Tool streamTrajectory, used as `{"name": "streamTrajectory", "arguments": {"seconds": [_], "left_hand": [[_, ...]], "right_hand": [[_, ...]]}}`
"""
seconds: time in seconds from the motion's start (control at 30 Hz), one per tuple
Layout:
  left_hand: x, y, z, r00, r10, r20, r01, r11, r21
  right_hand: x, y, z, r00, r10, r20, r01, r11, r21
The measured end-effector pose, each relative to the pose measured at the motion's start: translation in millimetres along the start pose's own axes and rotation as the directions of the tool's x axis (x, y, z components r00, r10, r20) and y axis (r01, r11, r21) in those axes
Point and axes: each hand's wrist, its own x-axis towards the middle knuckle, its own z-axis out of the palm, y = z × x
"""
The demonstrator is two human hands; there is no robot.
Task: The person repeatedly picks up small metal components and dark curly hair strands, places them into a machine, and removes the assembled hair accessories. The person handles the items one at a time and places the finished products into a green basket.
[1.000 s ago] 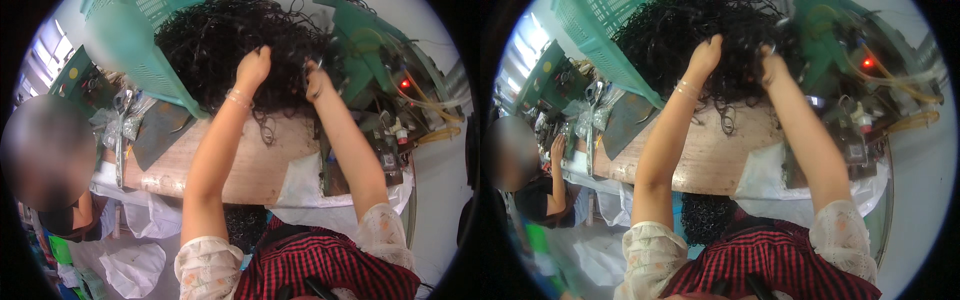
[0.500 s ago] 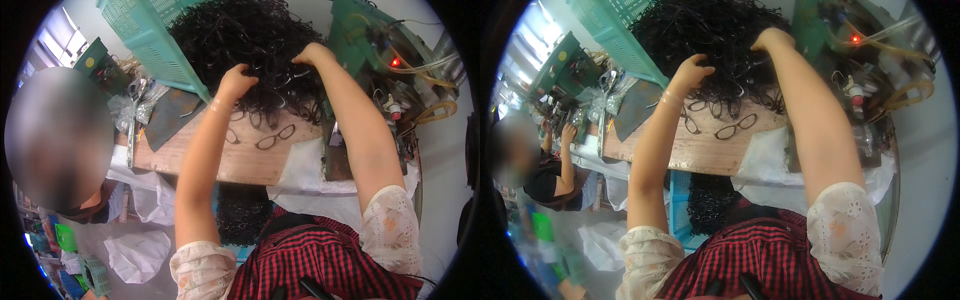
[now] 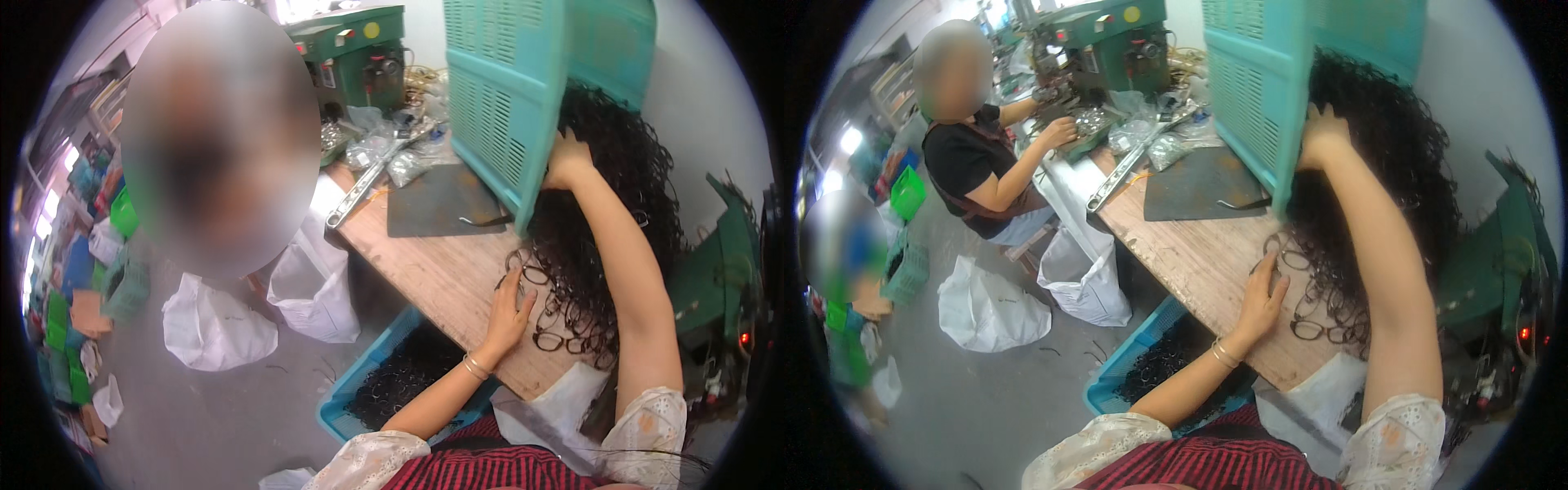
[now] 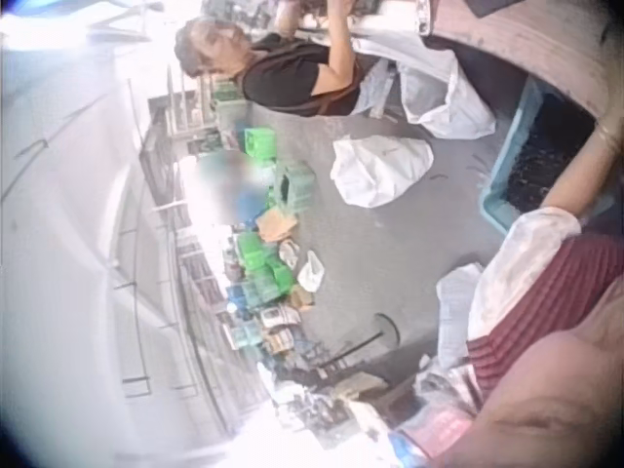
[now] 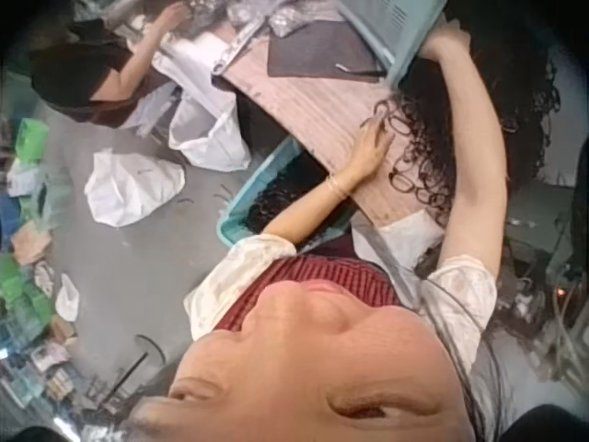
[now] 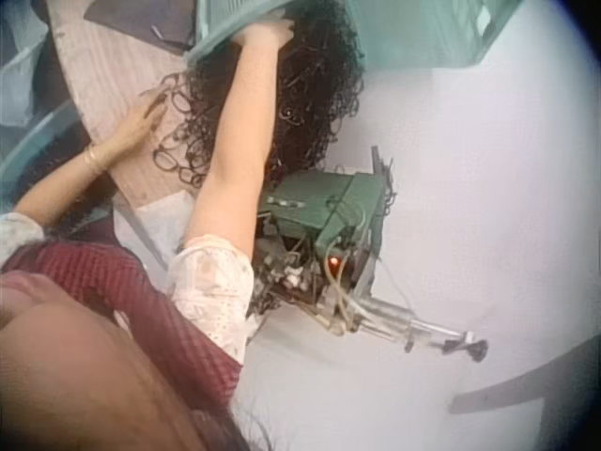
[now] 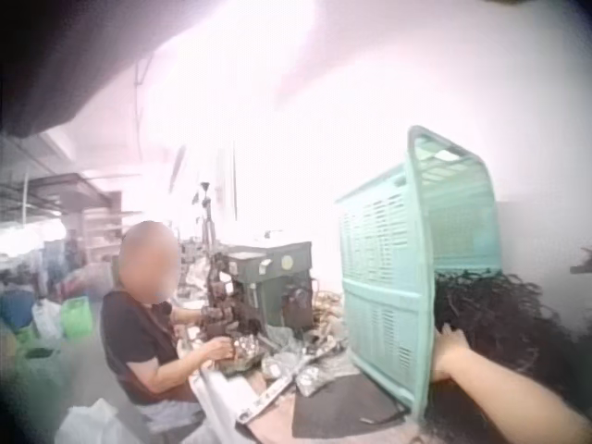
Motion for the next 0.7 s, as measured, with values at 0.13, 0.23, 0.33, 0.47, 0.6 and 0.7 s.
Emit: {"name": "streamTrajectory", "arguments": {"seconds": [0.13, 0.23, 0.33, 0.47, 0.6, 0.7], "left_hand": [[-11.7, -9.8, -5.8, 0.993, -0.115, -0.029, 0.111, 0.988, -0.111], [-3.7, -7.5, -5.7, 0.990, -0.126, -0.062, 0.113, 0.977, -0.182], [-0.7, -8.8, -6.4, 0.989, -0.106, -0.100, 0.077, 0.963, -0.259], [14.6, -10.3, 17.7, 0.978, -0.070, -0.196, 0.038, 0.986, -0.164], [16.5, -12.3, 76.9, 0.974, -0.077, -0.213, 0.102, 0.989, 0.108], [-3.6, 14.9, 108.7, 0.981, -0.186, 0.048, 0.187, 0.982, -0.031]], "right_hand": [[31.9, -22.1, 33.0, 0.983, 0.182, 0.026, -0.179, 0.981, -0.079], [-16.3, 20.4, 89.7, 0.964, 0.151, -0.220, -0.178, 0.978, -0.110], [-73.9, 98.1, 103.6, 0.956, -0.002, -0.294, -0.038, 0.991, -0.130], [-147.3, 148.5, 115.5, 0.957, 0.242, -0.161, -0.240, 0.970, 0.032], [-173.6, 144.6, 112.3, 0.907, 0.385, 0.172, -0.416, 0.882, 0.220], [-158.4, 226.4, 178.7, 0.929, 0.326, 0.173, -0.346, 0.932, 0.104]]}}
